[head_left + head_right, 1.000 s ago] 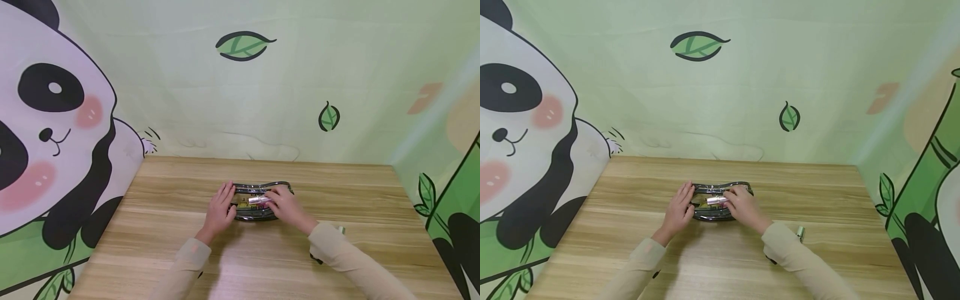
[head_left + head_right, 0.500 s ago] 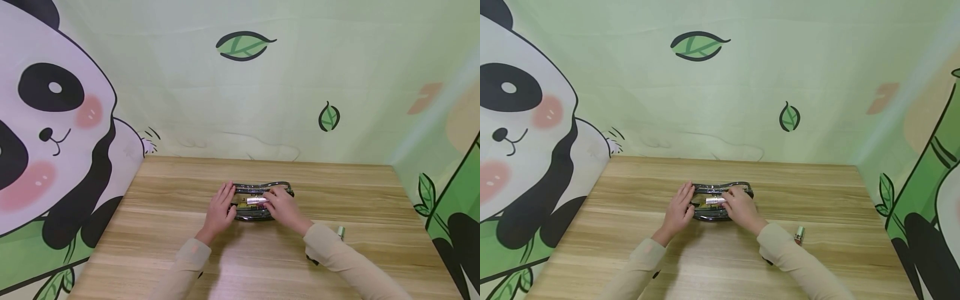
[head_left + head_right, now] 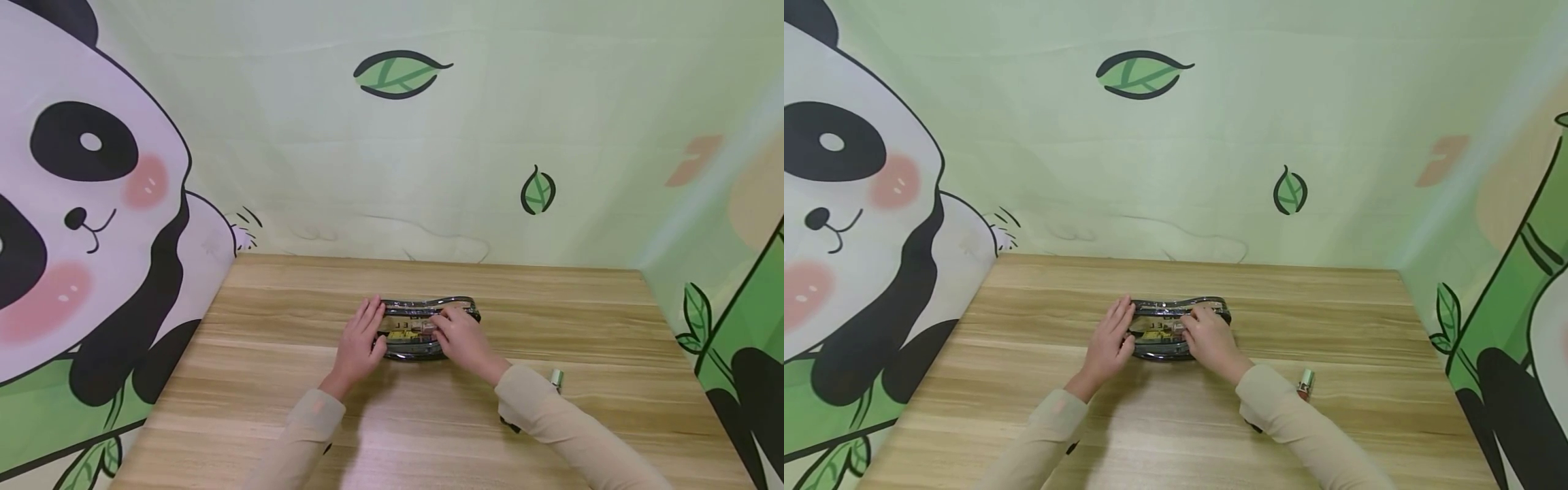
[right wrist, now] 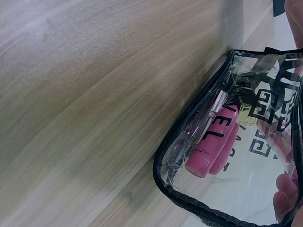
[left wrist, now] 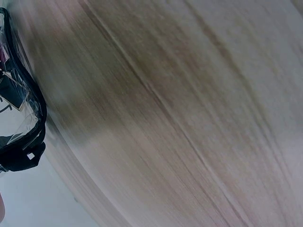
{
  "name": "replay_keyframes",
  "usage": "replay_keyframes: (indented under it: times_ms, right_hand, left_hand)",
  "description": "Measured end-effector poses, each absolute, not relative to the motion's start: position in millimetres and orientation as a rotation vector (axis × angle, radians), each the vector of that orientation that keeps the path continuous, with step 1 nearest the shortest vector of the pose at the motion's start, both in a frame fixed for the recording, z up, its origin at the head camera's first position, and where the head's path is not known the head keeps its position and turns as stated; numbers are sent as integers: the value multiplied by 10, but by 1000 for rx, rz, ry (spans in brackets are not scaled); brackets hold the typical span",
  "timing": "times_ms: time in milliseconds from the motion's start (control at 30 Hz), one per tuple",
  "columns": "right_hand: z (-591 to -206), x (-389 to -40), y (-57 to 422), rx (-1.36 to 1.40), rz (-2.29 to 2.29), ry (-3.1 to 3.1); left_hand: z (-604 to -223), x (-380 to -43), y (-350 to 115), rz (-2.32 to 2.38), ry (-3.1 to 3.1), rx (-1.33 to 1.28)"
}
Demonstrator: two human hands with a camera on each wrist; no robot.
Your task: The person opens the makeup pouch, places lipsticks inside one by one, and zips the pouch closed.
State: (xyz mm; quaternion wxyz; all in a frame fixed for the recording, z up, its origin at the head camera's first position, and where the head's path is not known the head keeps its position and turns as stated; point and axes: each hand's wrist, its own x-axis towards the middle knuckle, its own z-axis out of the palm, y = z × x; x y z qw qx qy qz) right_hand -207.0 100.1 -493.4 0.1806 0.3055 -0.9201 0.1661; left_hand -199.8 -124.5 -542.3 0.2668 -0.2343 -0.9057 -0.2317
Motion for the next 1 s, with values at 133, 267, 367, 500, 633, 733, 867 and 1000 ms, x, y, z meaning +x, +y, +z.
replay_keyframes:
  times_ms: [133, 267, 367, 500, 633, 733, 867, 1000]
  right_hand:
    - [-4932, -2068, 1008, 866, 472, -2596]
    - [-4924, -2064, 1013, 867, 465, -2593]
    - [-4923, -2067, 1011, 867, 450, -2591]
    - [-4931, -2069, 1010, 871, 444, -2580]
    - [-4942, -2070, 1014, 876, 437, -2571]
    - [-4946, -2073, 1014, 876, 423, -2577]
    - [-4955, -2075, 1015, 877, 438, -2559]
    - [-4957, -2072, 1017, 897, 470, -2502]
  left_hand:
    - [-5414, -1997, -1245, -641, -2447, -633]
    - [-5406, -1995, -1241, -645, -2447, -633]
    - [-5409, -1997, -1240, -634, -2445, -633]
    - [-5418, -1999, -1241, -623, -2444, -632]
    - [-5435, -2001, -1241, -619, -2460, -627]
    - [-5443, -2003, -1241, -633, -2471, -623]
    - [-5433, -1997, -1239, -644, -2477, -617]
    - [-5424, -1995, -1236, -642, -2473, -618]
